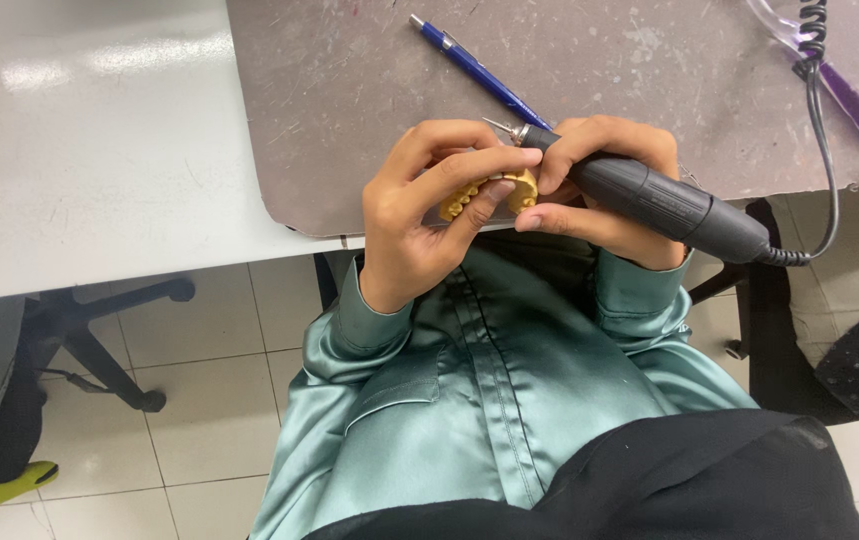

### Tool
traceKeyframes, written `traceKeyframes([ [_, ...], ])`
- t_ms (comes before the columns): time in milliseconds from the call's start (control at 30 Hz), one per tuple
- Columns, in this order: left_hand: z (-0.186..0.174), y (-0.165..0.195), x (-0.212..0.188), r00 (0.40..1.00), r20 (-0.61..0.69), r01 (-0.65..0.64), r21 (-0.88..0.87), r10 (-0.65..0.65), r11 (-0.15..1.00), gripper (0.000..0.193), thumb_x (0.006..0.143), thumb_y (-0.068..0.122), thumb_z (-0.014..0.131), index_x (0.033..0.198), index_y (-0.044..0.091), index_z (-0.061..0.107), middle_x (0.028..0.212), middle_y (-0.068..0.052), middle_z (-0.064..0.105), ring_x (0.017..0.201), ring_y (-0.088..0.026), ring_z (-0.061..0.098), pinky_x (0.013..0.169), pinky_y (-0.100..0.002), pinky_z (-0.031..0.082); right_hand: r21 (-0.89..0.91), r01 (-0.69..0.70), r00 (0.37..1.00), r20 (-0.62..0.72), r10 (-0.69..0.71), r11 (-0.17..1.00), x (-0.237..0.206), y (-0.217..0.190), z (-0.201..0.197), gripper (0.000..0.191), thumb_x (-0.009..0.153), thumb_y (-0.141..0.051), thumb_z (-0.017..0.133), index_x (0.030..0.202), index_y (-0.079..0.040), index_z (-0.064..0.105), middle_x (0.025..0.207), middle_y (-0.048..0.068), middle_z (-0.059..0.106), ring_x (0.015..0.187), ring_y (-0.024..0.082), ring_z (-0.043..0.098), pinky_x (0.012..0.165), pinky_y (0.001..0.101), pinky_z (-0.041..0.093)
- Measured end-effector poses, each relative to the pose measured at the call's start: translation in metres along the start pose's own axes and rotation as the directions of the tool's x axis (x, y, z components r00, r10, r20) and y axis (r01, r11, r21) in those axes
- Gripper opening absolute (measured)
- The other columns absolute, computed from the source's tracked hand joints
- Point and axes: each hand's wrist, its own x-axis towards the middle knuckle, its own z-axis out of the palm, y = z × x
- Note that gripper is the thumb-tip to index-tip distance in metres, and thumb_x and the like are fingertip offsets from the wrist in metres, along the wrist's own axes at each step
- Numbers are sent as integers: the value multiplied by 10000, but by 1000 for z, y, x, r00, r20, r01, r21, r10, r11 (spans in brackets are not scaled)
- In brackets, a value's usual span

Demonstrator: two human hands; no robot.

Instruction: The person holds a yellow dental arch model in one hand and uses a handheld rotary grinding tool with the other to grind and shape the model's surface, rotating the model to reach different areas. They briefly brush the model with a toothbrush and resume grinding, continuing to work over the teeth and base.

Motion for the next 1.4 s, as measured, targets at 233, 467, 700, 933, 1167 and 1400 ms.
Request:
traceKeyframes([
  [233, 0, -1, 0, 1000, -2, 2, 2, -2, 1000, 238, 1036, 56, 775, 1247, 164, 750, 1126, -19, 655, 994, -140, 686, 832, -260, 601, -22, 13, 1000, -8, -13, 1000, 0, 1, 0, 329, 861, 36, 876, 1067, -32, 629, 906, 85, 682, 770, 104, 696, 664, 190, 565],
  [467, 1, -1, 0, 1000, 1, -2, -5, 2, 1000, 210, 1054, 83, 764, 1253, 149, 744, 1129, -26, 656, 1005, -142, 694, 842, -262, 605, -20, 2, 999, -37, -3, 1000, -2, 2, 1, 335, 861, 34, 888, 1069, -33, 634, 904, 79, 683, 760, 91, 686, 651, 182, 547],
  [700, 0, 0, 1, 1000, 13, 12, -26, -11, 1000, 180, 1067, 115, 751, 1245, 134, 743, 1127, -34, 655, 991, -140, 702, 835, -258, 614, -10, 17, 1000, -24, -17, 1000, -1, 5, 0, 337, 850, 32, 891, 1064, -33, 638, 896, 79, 683, 750, 92, 695, 639, 182, 564],
  [933, -2, 1, 1, 1000, 26, 18, -29, -17, 999, 174, 1082, 121, 731, 1256, 127, 742, 1136, -41, 652, 1002, -146, 702, 847, -263, 614, -3, 24, 999, -26, -24, 1000, -1, 7, -1, 336, 850, 45, 885, 1064, -25, 634, 897, 79, 676, 763, 92, 696, 653, 181, 582],
  [1167, -2, 1, 1, 999, 31, 11, -21, -10, 1000, 181, 1081, 105, 720, 1259, 128, 740, 1144, -42, 651, 1015, -149, 699, 858, -267, 615, 14, 9, 1000, -27, -9, 1000, -1, 5, 0, 334, 867, 53, 877, 1079, -21, 630, 927, 86, 676, 796, 104, 708, 683, 191, 598],
  [1400, -2, 0, 0, 1000, 24, 10, -18, -10, 1000, 204, 1075, 71, 706, 1268, 133, 735, 1154, -43, 650, 1017, -148, 702, 858, -267, 617, -19, 15, 999, -31, -15, 1000, 0, 6, -1, 340, 857, 48, 880, 1074, -21, 627, 929, 89, 680, 800, 104, 705, 689, 193, 594],
])
